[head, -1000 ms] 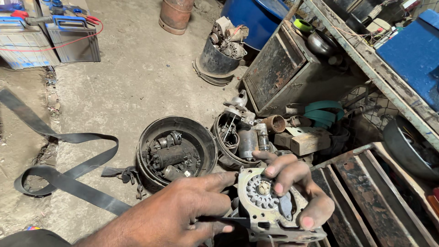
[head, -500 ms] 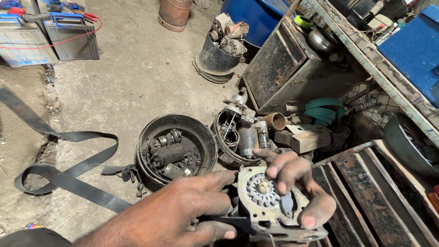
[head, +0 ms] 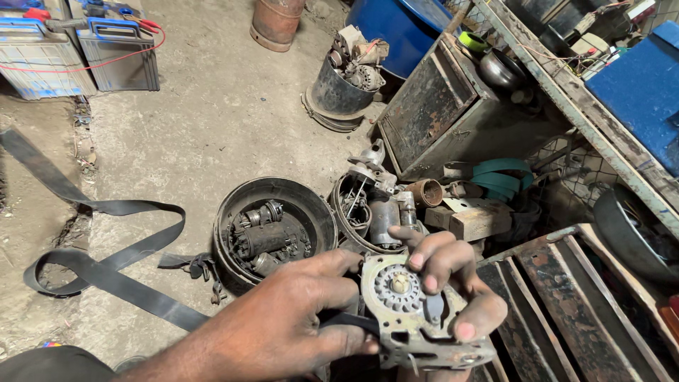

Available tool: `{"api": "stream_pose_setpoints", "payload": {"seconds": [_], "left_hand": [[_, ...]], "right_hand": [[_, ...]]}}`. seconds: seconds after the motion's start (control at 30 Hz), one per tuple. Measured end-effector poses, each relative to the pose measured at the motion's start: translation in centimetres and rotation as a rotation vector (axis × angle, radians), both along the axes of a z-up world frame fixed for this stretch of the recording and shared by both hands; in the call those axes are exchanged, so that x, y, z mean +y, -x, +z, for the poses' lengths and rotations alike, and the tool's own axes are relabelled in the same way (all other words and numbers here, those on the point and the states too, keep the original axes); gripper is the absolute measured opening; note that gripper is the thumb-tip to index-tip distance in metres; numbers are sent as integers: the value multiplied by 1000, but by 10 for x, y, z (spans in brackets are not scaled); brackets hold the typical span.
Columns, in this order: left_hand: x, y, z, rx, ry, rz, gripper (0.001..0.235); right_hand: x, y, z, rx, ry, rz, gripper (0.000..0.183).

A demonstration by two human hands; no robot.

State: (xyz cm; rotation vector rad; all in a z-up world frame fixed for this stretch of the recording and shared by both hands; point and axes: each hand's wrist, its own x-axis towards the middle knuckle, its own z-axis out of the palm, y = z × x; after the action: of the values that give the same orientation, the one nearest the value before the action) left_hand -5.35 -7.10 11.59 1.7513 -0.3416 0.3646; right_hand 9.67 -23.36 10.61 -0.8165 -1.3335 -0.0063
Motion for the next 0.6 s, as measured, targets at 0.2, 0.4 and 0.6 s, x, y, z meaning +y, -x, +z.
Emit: {"api": "stream_pose_setpoints", "payload": {"seconds": [0.2, 0.4, 0.6], "left_hand": [[-1, -3, -1, -93, -15, 45, 35], [-1, -4, -2, -46, -22, 107, 32], [0, -7, -5, -34, 45, 107, 27]], "right_hand": [[1, -3, -6, 81, -36, 4, 12], [2, -13, -6, -3, -18, -44, 15], [-1, -17, -3, -103, 68, -96, 59]]}}
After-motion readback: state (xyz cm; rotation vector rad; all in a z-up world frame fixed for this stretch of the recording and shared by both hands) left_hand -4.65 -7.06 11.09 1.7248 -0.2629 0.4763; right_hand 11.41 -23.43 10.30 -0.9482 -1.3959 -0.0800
